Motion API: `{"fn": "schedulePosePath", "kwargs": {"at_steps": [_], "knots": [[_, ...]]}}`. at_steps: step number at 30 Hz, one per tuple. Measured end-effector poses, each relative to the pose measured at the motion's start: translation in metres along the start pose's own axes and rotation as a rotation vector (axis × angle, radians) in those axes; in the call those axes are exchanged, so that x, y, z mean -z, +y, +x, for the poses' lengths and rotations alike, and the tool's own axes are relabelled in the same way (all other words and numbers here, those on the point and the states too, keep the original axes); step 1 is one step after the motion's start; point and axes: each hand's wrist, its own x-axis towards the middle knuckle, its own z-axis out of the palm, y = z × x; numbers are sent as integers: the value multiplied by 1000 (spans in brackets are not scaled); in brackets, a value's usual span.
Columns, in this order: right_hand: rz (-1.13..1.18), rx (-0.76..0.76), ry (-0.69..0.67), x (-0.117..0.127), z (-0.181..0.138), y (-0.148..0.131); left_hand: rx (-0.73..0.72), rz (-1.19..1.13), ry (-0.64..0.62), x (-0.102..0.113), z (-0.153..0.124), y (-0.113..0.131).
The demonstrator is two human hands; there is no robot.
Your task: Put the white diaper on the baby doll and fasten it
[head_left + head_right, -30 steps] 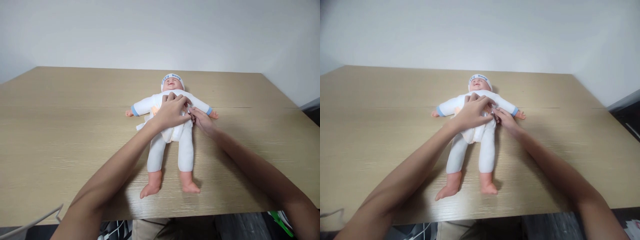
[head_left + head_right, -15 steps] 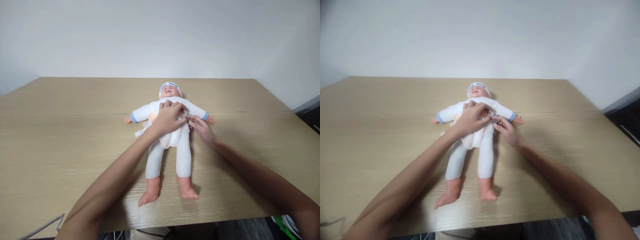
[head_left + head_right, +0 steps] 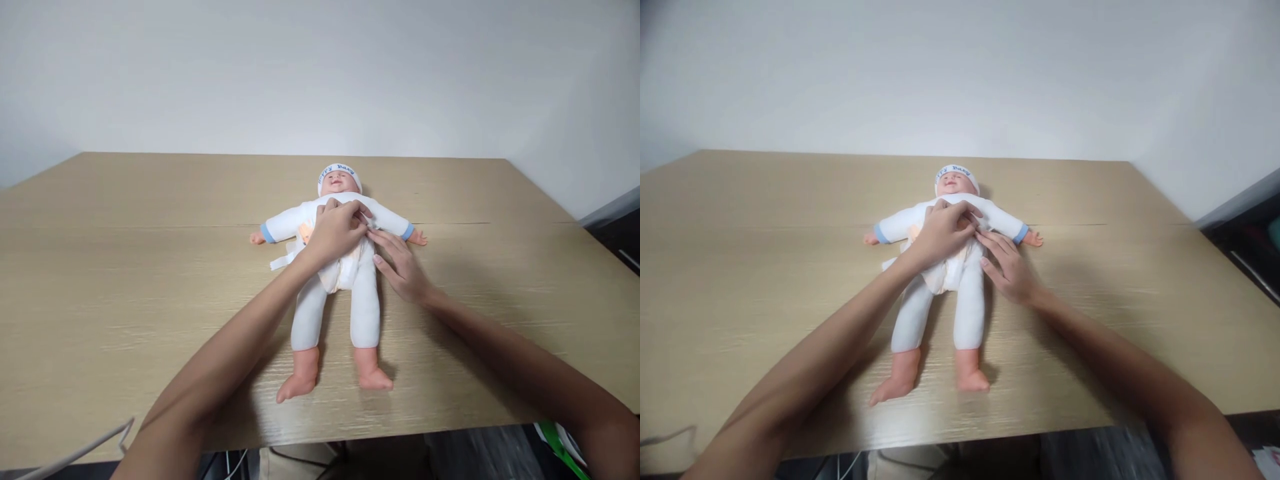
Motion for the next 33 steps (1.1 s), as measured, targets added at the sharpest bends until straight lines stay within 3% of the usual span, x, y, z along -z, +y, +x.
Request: {"fn": "schedulePosePath", "kwargs": {"at_steps": [5, 8, 13, 16, 20, 25, 29, 33], "knots": [[-5, 28, -61, 2, -3, 2, -83, -100, 45, 14, -7, -5], [26, 27, -76, 3, -2, 2, -99, -139, 110, 29, -26, -22], [62, 18, -69, 4, -3, 8, 81, -112, 203, 46, -74, -86], [18, 37, -71, 5, -5, 18, 192, -103, 184, 49, -98, -128], [-55, 82, -53, 10, 2, 19, 229, -46, 123, 51, -114, -154], [-91, 4, -9, 12, 48, -17, 192, 108, 29, 48, -119, -147], [-35, 18, -233, 3, 111, -42, 232, 76, -12, 41, -118, -145], [-112, -35, -521, -13, 165, -50, 296, -28, -20, 41, -115, -143]]}}
